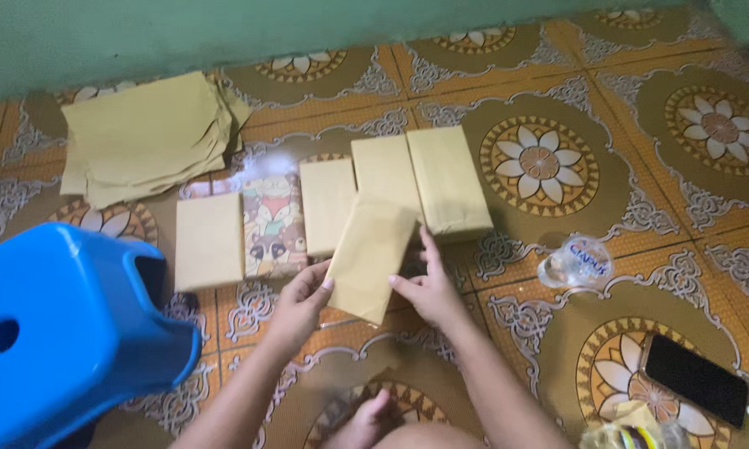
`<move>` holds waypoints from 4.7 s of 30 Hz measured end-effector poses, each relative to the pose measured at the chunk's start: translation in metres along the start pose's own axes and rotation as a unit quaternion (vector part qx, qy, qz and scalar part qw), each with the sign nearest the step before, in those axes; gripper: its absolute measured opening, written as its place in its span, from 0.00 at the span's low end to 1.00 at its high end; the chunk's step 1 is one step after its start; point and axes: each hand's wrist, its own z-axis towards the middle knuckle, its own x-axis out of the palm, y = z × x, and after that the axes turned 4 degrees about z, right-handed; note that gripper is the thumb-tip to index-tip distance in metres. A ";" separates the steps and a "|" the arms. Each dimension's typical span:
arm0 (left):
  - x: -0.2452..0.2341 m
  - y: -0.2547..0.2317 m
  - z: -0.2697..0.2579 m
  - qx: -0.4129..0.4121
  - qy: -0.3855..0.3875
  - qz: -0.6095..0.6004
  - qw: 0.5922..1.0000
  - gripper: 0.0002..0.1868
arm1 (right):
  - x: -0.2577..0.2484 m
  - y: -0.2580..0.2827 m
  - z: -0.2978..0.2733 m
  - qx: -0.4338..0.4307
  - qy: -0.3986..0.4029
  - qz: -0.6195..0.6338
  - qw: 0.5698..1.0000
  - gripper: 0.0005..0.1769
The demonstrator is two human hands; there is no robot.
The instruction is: The person wraps small rectangular items in brown paper, folding the edges and securing them with tape. They use scissors to cut tape and place the finished wrapped items in a neat stack on the floor.
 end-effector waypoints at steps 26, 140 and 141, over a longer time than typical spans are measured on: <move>-0.010 0.049 -0.048 -0.107 -0.033 -0.083 0.990 0.33 | 0.012 -0.044 -0.051 0.062 -0.110 0.313 0.941 0.31; -0.356 -0.139 -0.384 0.088 -0.353 0.105 0.926 0.16 | 0.409 0.196 -0.273 -0.242 0.351 -0.120 0.897 0.22; -0.365 -0.129 -0.385 0.089 -0.360 0.112 0.922 0.16 | 0.420 0.189 -0.273 -0.244 0.359 -0.128 0.892 0.22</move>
